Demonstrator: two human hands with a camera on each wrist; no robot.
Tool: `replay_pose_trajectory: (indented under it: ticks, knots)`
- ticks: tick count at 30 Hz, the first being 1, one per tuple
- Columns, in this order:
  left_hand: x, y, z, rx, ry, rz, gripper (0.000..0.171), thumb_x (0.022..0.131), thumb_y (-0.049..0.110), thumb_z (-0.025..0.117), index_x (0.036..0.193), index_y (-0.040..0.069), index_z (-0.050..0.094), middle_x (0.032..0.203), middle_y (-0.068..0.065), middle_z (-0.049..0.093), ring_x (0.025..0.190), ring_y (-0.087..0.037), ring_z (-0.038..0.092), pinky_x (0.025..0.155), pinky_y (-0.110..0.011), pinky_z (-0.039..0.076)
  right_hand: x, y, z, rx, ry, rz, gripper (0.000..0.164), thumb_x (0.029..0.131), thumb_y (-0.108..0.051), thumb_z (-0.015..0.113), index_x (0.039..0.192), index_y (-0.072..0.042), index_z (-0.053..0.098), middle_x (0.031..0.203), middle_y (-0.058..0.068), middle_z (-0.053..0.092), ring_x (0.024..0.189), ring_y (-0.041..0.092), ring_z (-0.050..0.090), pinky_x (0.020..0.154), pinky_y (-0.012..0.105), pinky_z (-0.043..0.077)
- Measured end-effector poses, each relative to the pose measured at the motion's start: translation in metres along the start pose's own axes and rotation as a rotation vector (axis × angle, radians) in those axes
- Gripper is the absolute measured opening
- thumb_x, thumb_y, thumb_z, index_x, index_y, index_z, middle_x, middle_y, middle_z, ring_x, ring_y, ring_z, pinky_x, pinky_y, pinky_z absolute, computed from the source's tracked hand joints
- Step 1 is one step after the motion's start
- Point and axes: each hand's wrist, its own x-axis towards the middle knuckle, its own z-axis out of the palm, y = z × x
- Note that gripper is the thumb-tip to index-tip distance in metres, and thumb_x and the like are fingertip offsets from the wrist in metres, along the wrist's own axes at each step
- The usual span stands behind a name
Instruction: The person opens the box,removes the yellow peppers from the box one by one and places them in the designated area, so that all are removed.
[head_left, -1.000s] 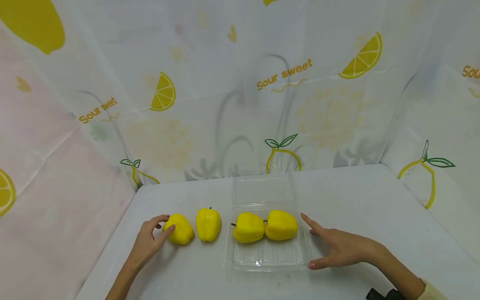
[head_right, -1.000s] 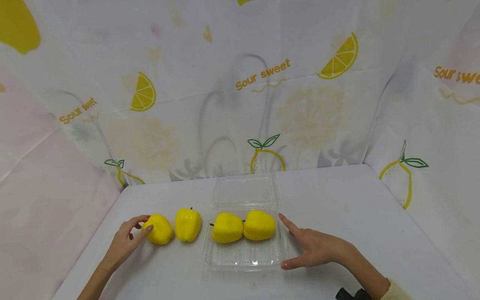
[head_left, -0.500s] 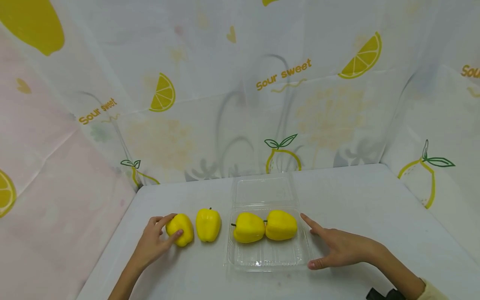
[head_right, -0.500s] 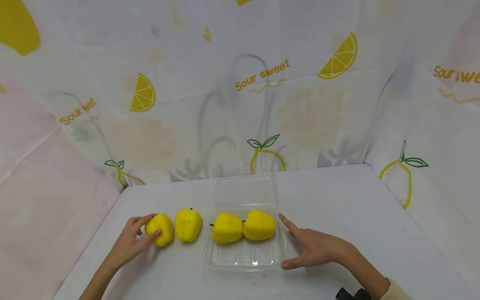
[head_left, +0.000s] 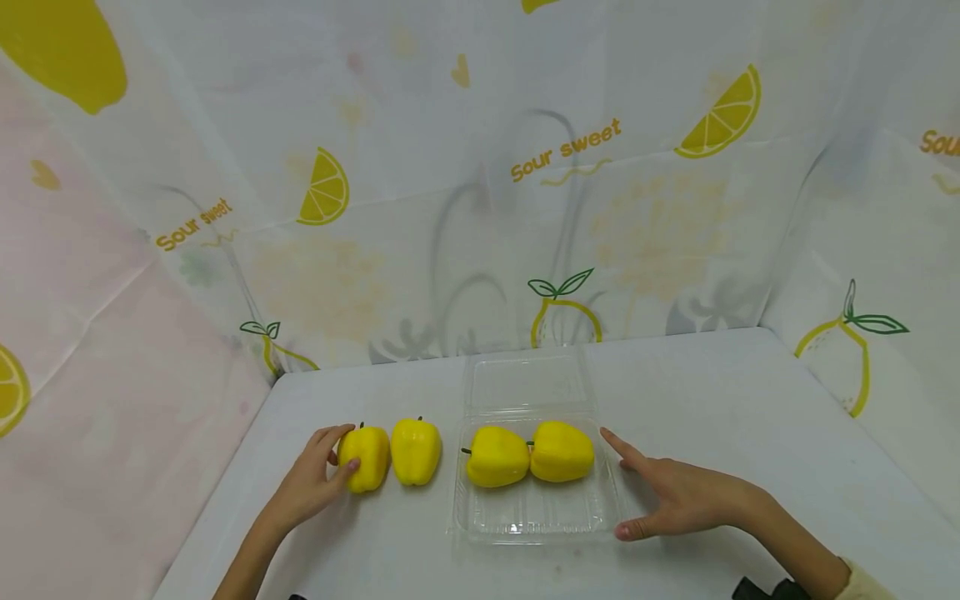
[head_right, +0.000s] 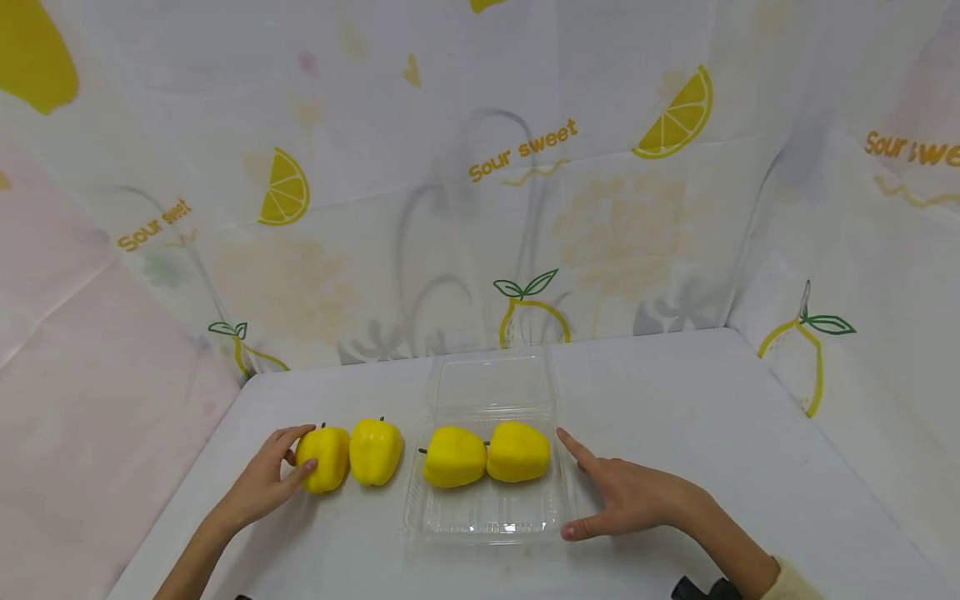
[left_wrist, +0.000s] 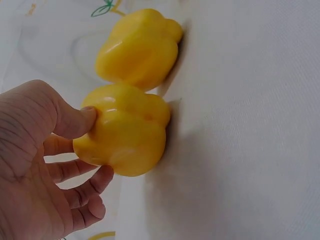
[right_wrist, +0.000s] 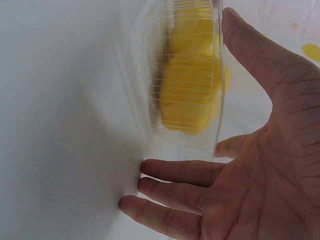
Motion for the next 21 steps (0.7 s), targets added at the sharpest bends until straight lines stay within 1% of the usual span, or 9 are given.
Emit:
replay_pose_trajectory:
  ticks: [4, 10, 16, 21]
  knots:
    - [0.001, 0.002, 0.001, -0.028, -0.012, -0.022, 0.051, 0.091, 0.006, 0.069, 0.137, -0.002, 0.049, 0.133, -0.023, 0.049, 0.087, -0.019, 0.052, 0.07, -0.031, 0.048, -0.001, 0.0, 0.001, -0.009, 0.003, 0.003, 0.114, 0.081, -0.062, 0.071, 0.159, -0.016, 0.001, 0.151, 0.025, 0.036, 0.134, 0.04, 0.041, 0.102, 0.063, 0.033]
    - [0.001, 0.001, 0.004, -0.027, -0.007, -0.051, 0.051, 0.092, 0.003, 0.064, 0.139, -0.002, 0.046, 0.135, -0.023, 0.049, 0.091, -0.024, 0.055, 0.072, -0.033, 0.05, 0.0, 0.0, 0.0, 0.004, -0.003, -0.019, 0.113, 0.083, -0.058, 0.071, 0.159, -0.015, 0.0, 0.15, 0.027, 0.037, 0.133, 0.043, 0.041, 0.1, 0.065, 0.033]
    - [0.001, 0.0, 0.009, -0.026, 0.041, -0.058, 0.047, 0.094, 0.003, 0.063, 0.138, -0.002, 0.047, 0.134, -0.022, 0.049, 0.093, -0.026, 0.057, 0.074, -0.034, 0.05, 0.0, 0.001, 0.001, -0.014, 0.004, -0.006, 0.113, 0.082, -0.061, 0.07, 0.159, -0.016, 0.001, 0.152, 0.024, 0.035, 0.133, 0.04, 0.041, 0.101, 0.062, 0.034]
    - [0.0, 0.002, 0.011, -0.027, 0.097, -0.05, 0.044, 0.094, 0.001, 0.061, 0.135, -0.003, 0.047, 0.131, -0.023, 0.049, 0.092, -0.028, 0.058, 0.071, -0.032, 0.049, 0.0, 0.0, 0.001, -0.02, 0.008, -0.023, 0.113, 0.083, -0.06, 0.07, 0.159, -0.014, 0.0, 0.151, 0.025, 0.036, 0.133, 0.04, 0.042, 0.101, 0.062, 0.035]
